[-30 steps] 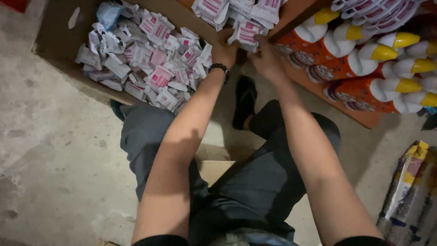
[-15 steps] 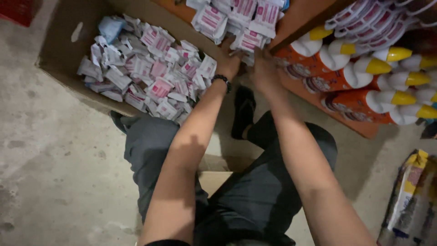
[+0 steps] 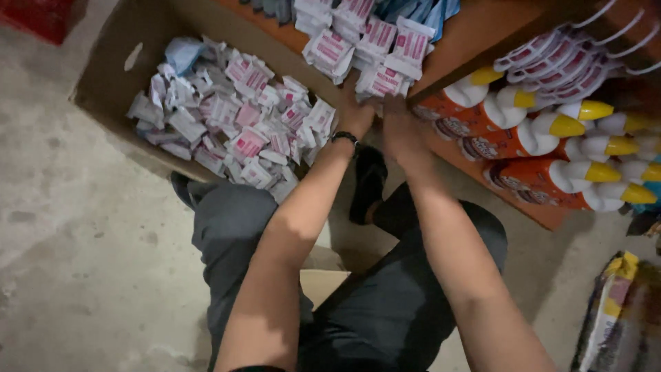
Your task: The person sits on the floor and repeatedly picks small white packets with pink labels from a cardboard box, then places them onto a nearby shelf. The action is repeated continuously throughout the clip.
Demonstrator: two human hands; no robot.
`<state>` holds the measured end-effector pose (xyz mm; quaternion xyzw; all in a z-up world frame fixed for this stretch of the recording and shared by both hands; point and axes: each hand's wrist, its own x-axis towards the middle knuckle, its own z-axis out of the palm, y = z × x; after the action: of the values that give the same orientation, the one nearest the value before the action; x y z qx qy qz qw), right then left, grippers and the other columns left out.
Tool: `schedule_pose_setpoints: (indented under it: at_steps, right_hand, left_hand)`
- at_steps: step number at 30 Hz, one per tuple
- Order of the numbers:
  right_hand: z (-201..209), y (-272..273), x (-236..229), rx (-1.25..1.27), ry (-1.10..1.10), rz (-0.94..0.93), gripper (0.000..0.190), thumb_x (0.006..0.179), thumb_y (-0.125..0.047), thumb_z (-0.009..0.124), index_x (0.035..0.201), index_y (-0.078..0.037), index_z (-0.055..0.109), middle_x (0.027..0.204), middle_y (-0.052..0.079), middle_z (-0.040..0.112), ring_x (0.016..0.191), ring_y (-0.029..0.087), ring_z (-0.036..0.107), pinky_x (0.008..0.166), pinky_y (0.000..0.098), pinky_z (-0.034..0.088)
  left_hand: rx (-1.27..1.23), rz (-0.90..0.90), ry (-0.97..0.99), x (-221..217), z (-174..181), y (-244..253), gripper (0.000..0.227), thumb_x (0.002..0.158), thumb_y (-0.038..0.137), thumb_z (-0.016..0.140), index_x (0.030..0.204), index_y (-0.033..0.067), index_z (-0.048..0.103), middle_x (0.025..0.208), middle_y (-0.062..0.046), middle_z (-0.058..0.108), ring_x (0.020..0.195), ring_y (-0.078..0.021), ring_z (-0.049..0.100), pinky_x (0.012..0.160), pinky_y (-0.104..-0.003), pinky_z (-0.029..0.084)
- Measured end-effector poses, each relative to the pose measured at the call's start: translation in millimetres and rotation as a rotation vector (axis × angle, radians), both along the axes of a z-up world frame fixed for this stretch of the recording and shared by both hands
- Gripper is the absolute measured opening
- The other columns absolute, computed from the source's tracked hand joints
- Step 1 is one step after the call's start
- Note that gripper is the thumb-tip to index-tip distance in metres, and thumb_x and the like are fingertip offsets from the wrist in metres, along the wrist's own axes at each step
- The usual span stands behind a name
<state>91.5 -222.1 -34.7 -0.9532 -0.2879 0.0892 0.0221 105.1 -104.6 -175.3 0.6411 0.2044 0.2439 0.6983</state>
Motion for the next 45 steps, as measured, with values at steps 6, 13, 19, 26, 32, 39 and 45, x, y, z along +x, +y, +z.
schedule_pose_setpoints:
  at_steps: [6,13,19,26,32,39,45]
  right_hand:
    - [42.3,14.1,-2.5,-0.047,0.016,0.046,0.056,0.098,-0.004,0.052,0.154,-0.003,0.043,0.149,0.026,0.051,0.127,0.045,0.057,0.1,0.0545,0.05]
    - [80.0,54.3,-44.2,0.193,0.166,0.158,0.058,0.091,-0.024,0.075,0.14,-0.001,0.055,0.133,0.026,0.06,0.115,0.046,0.058,0.09,0.0569,0.047]
    - [43.5,100.3,-64.3,-0.233,0.367,0.118,0.044,0.097,-0.034,0.072,0.127,-0.001,0.072,0.124,0.026,0.071,0.117,0.041,0.068,0.097,0.0524,0.054]
    - [-42.0,140.1,-79.6,-0.069,0.319,0.492,0.049,0.091,-0.028,0.075,0.132,-0.003,0.063,0.118,0.026,0.07,0.114,0.043,0.065,0.096,0.0543,0.052]
    - [-118.2,183.7,-112.1,-0.164,0.458,0.543,0.046,0.089,-0.019,0.069,0.134,-0.009,0.062,0.121,0.027,0.066,0.115,0.044,0.063,0.093,0.0539,0.052]
    - [-279.6,178.5,-131.4,-0.015,0.569,0.378,0.039,0.087,-0.011,0.061,0.125,-0.009,0.065,0.118,0.024,0.069,0.113,0.043,0.066,0.093,0.051,0.054]
    - [-401.5,169.5,-150.7,0.228,0.433,0.287,0.039,0.085,-0.016,0.071,0.12,-0.002,0.063,0.122,0.028,0.066,0.117,0.047,0.061,0.095,0.0525,0.051]
  left_hand:
    - [-0.006,0.072,0.062,5.4,-15.9,11.9,0.074,0.076,0.007,0.07,0.146,0.0008,0.046,0.144,-0.021,0.058,0.136,-0.0353,0.056,0.108,-0.04,0.049]
    - [-0.031,0.246,0.1,-50.7,53.9,89.0,0.06,0.081,0.015,0.071,0.138,0.0052,0.055,0.117,-0.021,0.074,0.111,-0.0346,0.071,0.094,-0.042,0.057]
    - [0.323,0.331,0.208,-101.6,-15.6,162.8,0.052,0.077,0.012,0.072,0.128,0.0057,0.061,0.116,-0.021,0.074,0.112,-0.04,0.068,0.097,-0.044,0.056]
    - [0.34,0.106,0.608,-189.3,-37.5,211.3,0.052,0.082,0.022,0.076,0.129,0.0038,0.062,0.12,-0.024,0.069,0.113,-0.0386,0.066,0.096,-0.043,0.053]
    - [0.354,0.014,0.829,-215.5,-124.0,227.9,0.038,0.085,0.019,0.066,0.121,0.005,0.069,0.121,-0.023,0.069,0.115,-0.0377,0.066,0.099,-0.044,0.052]
    - [0.397,0.031,1.011,-221.7,-269.7,227.3,0.033,0.094,0.029,0.057,0.105,0.0053,0.077,0.115,-0.024,0.072,0.111,-0.0431,0.068,0.098,-0.053,0.053]
    - [-0.164,0.388,0.834,-220.7,-291.1,206.0,0.054,0.079,0.044,0.064,0.114,0.0037,0.072,0.123,-0.021,0.072,0.117,-0.0405,0.065,0.101,-0.046,0.05]
